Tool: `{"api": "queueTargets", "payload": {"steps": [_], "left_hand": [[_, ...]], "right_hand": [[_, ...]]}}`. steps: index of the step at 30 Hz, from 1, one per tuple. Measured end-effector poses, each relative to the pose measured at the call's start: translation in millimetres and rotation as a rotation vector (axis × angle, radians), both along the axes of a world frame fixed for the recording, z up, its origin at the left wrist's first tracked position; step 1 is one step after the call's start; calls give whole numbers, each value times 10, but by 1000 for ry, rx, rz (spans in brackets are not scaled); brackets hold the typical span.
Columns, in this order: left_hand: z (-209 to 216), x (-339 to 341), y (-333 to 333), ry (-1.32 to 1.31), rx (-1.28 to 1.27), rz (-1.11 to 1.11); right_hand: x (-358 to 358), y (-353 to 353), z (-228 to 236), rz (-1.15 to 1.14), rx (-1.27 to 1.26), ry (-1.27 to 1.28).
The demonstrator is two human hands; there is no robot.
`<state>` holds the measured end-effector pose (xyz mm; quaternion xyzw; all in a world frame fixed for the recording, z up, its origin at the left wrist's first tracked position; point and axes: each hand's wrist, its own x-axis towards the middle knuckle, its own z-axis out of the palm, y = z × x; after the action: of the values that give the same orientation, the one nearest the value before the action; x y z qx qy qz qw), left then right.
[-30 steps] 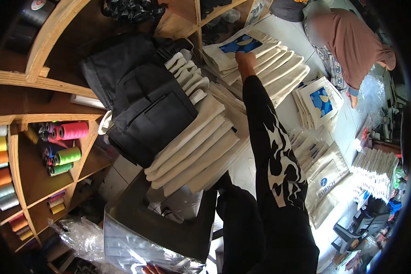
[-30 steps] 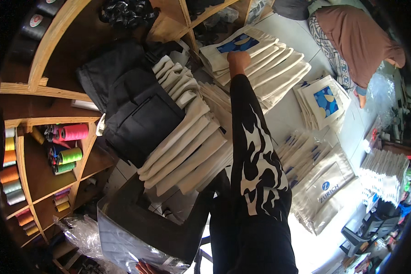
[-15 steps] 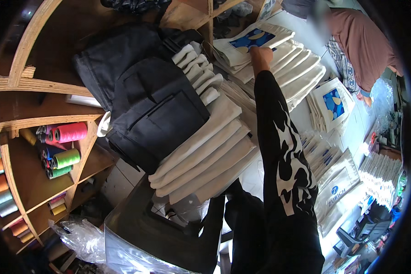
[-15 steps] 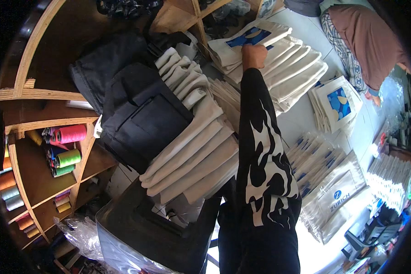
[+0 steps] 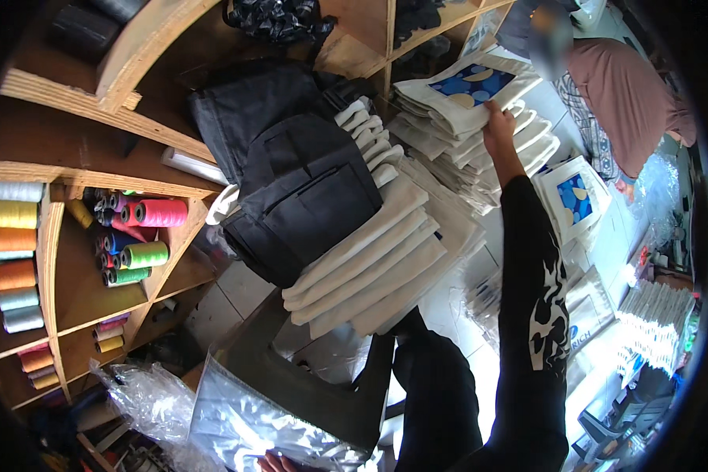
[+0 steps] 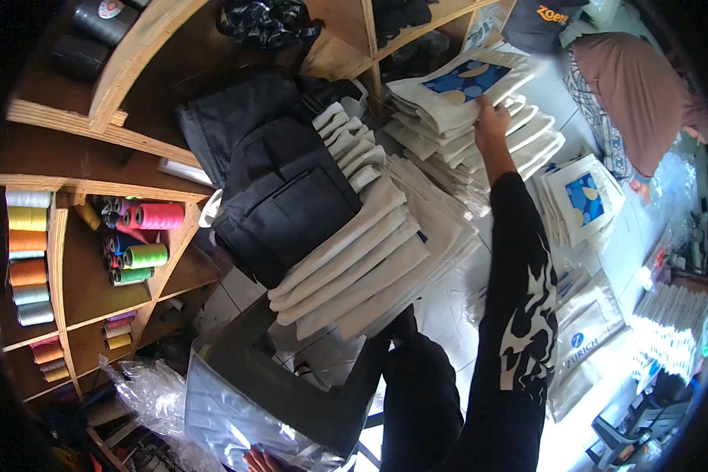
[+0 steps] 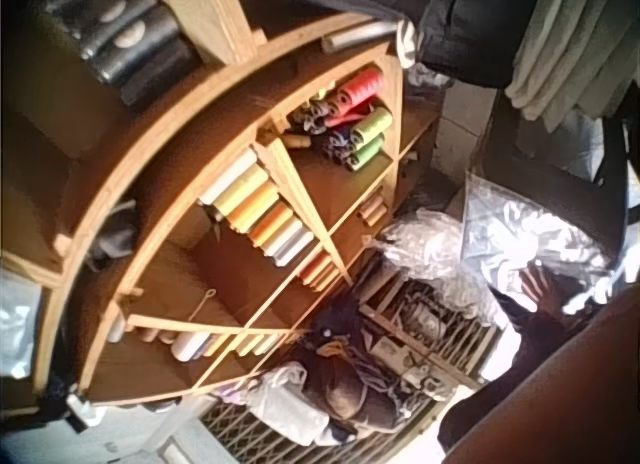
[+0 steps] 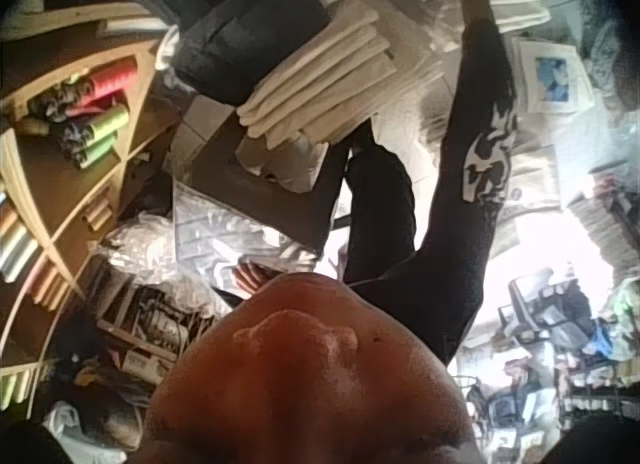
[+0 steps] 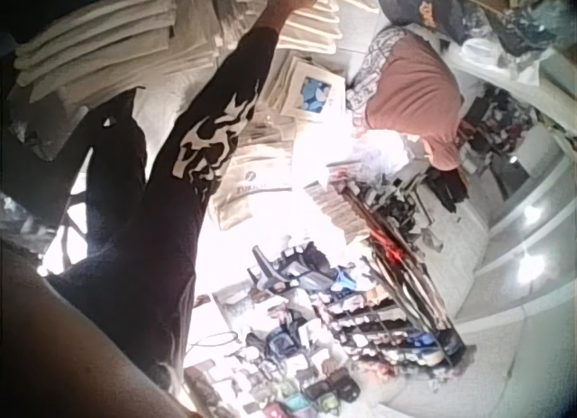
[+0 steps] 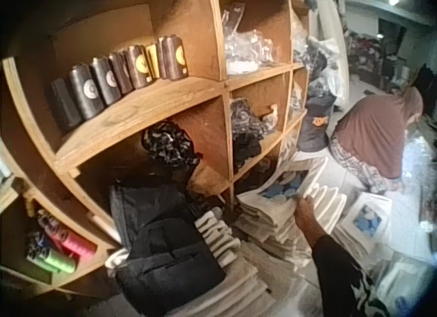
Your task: Packing printed tote bags into plastic sleeves.
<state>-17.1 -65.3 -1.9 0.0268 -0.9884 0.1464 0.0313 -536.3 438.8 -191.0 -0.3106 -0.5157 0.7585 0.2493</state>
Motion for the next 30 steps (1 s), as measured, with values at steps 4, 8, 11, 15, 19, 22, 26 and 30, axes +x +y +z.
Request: {"api": "queueTargets", "payload": {"steps": [4, 8, 11, 15, 19, 22, 26, 30], "left_hand": [[-27, 49, -77, -101, 24, 11], [568, -213, 15, -511, 326, 62], [509, -179, -27, -510, 270, -51], [538, -144, 17, -569, 280, 64], [617, -144, 15, -642, 340, 92], [671, -179, 17, -612, 394, 101], [597, -204, 55, -485, 431, 82], [589, -172, 73, -481, 396, 103]], "right_hand": [[552, 265, 707, 69, -65, 158], [1397, 298, 1705, 178, -57, 167], [2359, 186, 2759, 221, -27, 134], [3680, -15, 3326, 179, -82, 21], [5160, -391, 3601, 287, -181, -96], [6224, -781, 3425, 126, -92, -262], [6743, -1436, 3427, 112, -430, -182], [7041, -1368, 3016, 292, -403, -222]]}}
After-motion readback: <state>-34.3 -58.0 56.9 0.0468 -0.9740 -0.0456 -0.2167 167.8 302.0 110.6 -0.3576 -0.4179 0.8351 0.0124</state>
